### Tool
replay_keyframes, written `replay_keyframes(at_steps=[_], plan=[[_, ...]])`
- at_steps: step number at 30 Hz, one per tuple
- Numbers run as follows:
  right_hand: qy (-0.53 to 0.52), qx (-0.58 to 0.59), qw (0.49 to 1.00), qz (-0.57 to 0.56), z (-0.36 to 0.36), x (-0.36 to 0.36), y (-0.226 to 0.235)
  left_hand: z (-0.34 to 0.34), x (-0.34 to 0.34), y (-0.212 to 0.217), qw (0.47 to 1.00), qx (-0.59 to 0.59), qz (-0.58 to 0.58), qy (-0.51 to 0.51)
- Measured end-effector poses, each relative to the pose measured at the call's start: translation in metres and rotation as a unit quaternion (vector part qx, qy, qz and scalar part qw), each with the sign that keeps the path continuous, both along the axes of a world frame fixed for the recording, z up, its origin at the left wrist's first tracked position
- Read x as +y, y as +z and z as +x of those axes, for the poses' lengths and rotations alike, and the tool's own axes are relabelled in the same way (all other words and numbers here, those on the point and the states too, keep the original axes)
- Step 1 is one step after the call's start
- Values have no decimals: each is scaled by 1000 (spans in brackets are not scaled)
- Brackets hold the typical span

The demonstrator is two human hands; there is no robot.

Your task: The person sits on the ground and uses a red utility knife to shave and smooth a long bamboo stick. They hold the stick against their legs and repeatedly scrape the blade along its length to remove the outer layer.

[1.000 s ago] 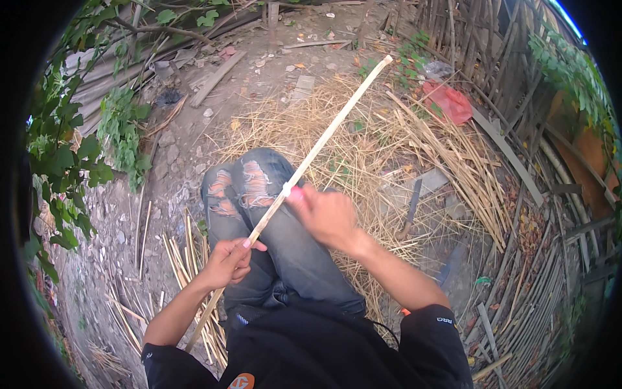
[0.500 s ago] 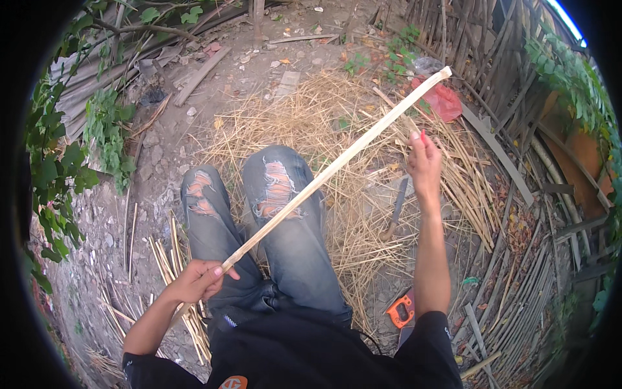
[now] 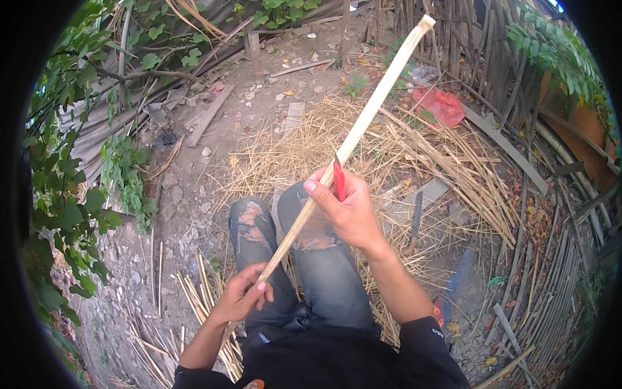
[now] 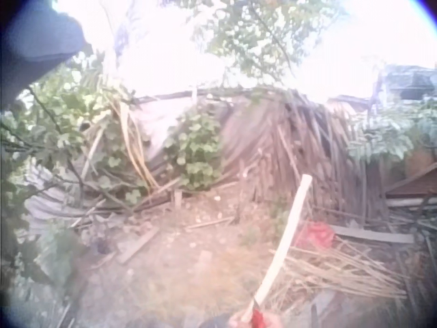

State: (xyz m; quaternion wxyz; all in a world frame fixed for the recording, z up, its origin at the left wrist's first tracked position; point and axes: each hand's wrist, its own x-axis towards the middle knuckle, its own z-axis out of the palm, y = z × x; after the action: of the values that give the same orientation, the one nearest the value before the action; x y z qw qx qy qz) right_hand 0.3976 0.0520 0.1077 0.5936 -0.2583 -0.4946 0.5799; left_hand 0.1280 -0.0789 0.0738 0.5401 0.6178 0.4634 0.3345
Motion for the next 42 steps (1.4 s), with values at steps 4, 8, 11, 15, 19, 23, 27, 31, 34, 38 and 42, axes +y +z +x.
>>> replay_keyframes(at_steps=[4,8,11,15,19,23,27,31,34,38,42], plan=[[-12,-13,999,27,-32,-2,3,-1,4,-8,994,-16,73,84],[-9,-95,994,60,-56,-14,14,-17,-1,1,984,19,130,122],[54,-182,980,56,-63,-26,25,-24,-6,2,974,27,158,161],[60,-320,941,94,-70,-40,49,-24,-20,10,961,10,177,211],[38,-346,914,208,-72,-62,56,-22,-27,10,944,43,233,230],[73,-476,837,260,-78,-82,47,-10,-30,23,945,28,185,269],[73,-506,816,271,-82,-89,25,0,-31,16,940,-70,177,282],[78,-482,825,284,-75,-91,-4,9,-39,19,945,-20,192,263],[50,-489,815,307,-67,-85,-16,17,-43,14,942,65,184,274],[-17,-494,819,292,-51,-67,-39,32,-41,4,939,101,173,281],[-203,-387,895,88,9,34,-77,35,-69,-9,963,129,91,218]])
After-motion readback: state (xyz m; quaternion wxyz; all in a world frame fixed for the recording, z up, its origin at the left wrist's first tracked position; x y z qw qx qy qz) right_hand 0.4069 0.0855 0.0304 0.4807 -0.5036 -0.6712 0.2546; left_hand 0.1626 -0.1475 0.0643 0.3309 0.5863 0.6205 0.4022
